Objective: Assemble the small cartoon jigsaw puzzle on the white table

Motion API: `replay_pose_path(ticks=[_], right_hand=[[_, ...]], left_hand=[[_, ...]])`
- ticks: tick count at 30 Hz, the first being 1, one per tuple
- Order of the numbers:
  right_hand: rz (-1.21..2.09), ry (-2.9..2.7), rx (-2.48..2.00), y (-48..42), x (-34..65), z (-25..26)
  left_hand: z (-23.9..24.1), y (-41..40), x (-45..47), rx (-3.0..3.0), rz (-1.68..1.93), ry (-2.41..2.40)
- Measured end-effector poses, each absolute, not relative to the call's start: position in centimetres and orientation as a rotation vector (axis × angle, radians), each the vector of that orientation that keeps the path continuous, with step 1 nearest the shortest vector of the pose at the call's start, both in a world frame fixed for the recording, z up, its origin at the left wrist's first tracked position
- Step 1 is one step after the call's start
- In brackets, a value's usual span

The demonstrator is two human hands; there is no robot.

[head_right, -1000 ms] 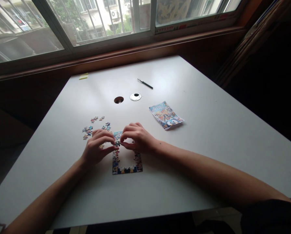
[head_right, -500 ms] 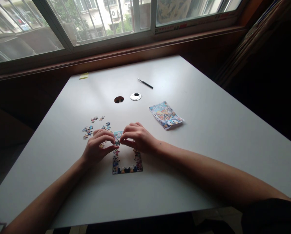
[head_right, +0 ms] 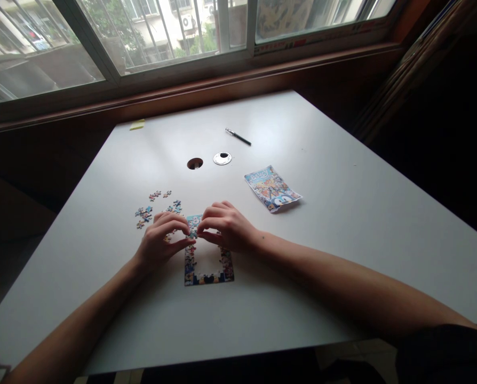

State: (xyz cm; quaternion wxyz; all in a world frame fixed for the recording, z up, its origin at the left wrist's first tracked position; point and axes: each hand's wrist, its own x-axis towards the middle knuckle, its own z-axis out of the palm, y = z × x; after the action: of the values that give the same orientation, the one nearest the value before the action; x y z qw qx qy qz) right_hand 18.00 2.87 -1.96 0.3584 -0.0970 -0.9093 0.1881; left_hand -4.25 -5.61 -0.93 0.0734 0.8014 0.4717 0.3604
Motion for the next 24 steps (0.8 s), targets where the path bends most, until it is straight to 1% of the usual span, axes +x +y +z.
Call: replay_pose_path(ticks=[3, 10, 19, 24], right_hand=[[0.526, -2.295, -0.346, 3.1, 18.0, -1.9], [0.759, -2.124, -0.802, 5.0, 18.6, -2.0], [0.836, -2.194, -0.902, 5.1, 18.6, -1.9], [0.945, -2.273, -0.959, 5.6, 18.9, -1.0]], left_hand=[[-1.0, -5.7, -4.3, 2.387, 1.064, 1.442], [-1.1, -5.8, -4.5, 2.304, 1.088, 1.465], [-1.1, -5.9, -4.5, 2.276, 1.069, 1.457], [-1.2, -5.9, -4.5, 2.284, 1.079, 1.432]])
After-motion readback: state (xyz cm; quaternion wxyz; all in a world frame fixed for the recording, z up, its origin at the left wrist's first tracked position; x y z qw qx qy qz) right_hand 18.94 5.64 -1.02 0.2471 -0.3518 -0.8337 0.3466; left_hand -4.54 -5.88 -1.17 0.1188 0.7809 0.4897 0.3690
